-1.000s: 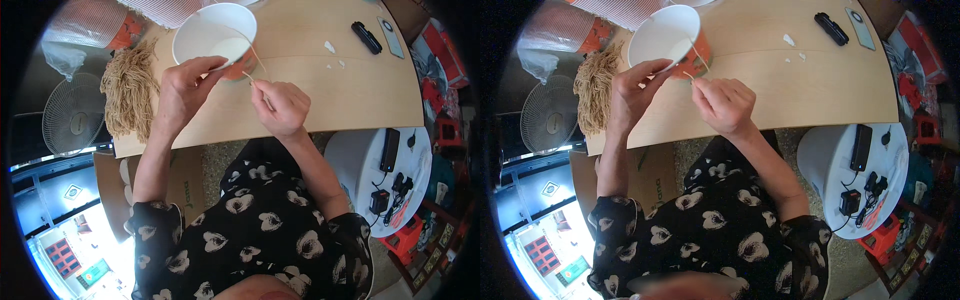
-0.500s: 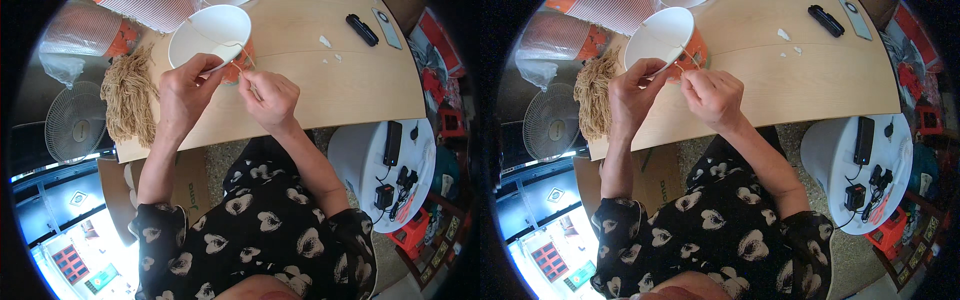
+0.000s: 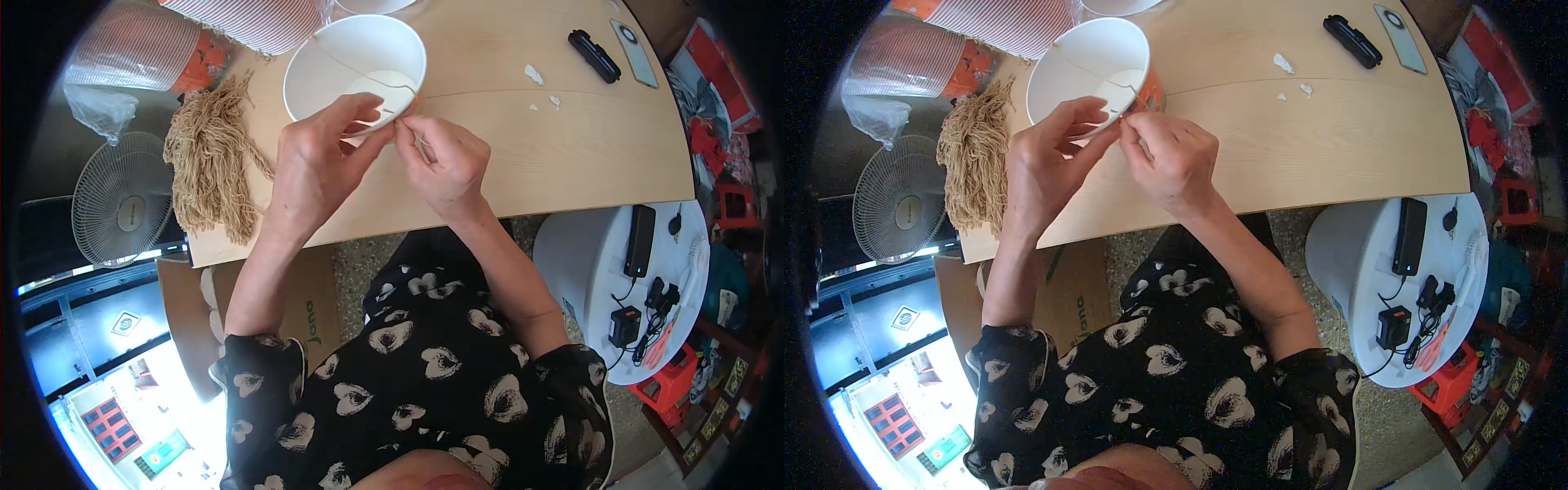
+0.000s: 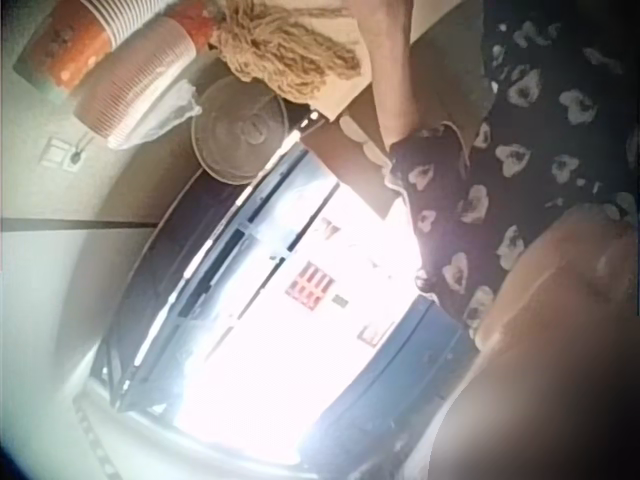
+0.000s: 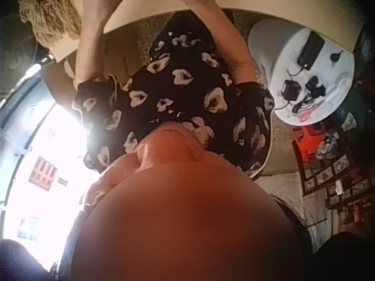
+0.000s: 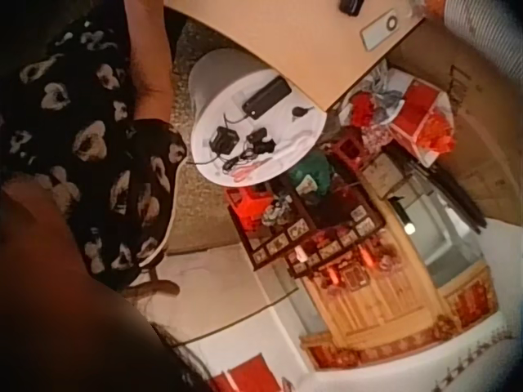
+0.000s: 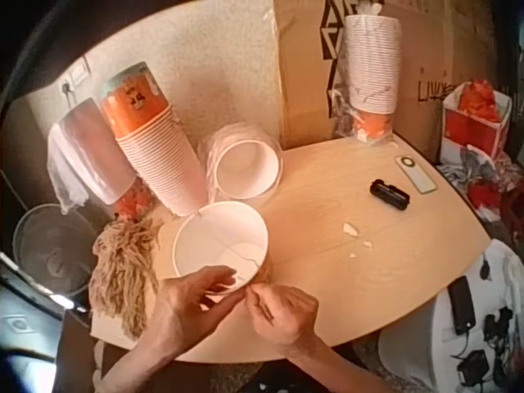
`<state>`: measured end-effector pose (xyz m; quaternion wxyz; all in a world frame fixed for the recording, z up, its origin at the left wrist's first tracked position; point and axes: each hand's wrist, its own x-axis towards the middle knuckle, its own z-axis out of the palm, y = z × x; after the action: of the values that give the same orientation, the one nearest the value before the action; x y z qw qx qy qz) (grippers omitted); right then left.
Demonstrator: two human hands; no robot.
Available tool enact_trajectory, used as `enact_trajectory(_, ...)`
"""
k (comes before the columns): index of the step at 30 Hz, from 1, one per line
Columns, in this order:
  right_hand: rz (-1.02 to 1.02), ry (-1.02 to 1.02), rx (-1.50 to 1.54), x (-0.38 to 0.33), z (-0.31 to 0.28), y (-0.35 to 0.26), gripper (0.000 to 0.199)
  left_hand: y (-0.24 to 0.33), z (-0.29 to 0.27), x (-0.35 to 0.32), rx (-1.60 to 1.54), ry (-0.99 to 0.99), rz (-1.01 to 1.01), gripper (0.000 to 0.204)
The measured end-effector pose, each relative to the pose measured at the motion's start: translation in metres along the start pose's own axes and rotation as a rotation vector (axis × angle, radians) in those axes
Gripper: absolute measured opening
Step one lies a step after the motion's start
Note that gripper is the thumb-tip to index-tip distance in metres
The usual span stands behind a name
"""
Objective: Attaching a string handle to a paper cup.
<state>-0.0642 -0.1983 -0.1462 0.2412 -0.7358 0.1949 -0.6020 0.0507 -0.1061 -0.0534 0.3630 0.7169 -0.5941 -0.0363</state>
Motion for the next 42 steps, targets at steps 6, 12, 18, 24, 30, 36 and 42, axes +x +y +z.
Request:
enact_trajectory(6, 0.094, -0.035, 0.092, 0.001, -0.001, -0.001, 0.011, -0.004, -0.021, 0.023, -0.07, -0.327, -0.184, 0.028)
enact_trajectory(12, 0.113, -0.057, 0.135, 0.005, -0.001, -0.005, 0.006, -0.011, -0.028, 0.053, -0.124, -0.515, -0.169, 0.02)
enact_trajectory(18, 0.226, -0.132, 0.189, 0.007, -0.008, -0.01, 0.009, -0.022, -0.026, 0.059, -0.094, -0.544, -0.073, 0.016)
enact_trajectory(24, 0.457, -0.162, 0.371, 0.033, -0.027, -0.021, 0.012, -0.032, -0.017, 0.05, -0.425, -0.337, -0.052, 0.013)
enact_trajectory(30, 0.484, -0.393, 0.391, 0.048, -0.03, -0.009, 0.009, -0.022, -0.012, 0.044, -0.556, -0.347, 0.01, 0.012)
enact_trajectory(36, 0.553, -0.433, 0.463, 0.072, -0.045, -0.007, 0.012, -0.025, -0.008, 0.039, -0.568, -0.331, 0.105, 0.024)
enact_trajectory(42, 0.093, -0.602, 0.131, 0.105, -0.056, -0.013, 0.01, -0.021, -0.005, 0.04, -0.531, -0.304, 0.068, 0.022)
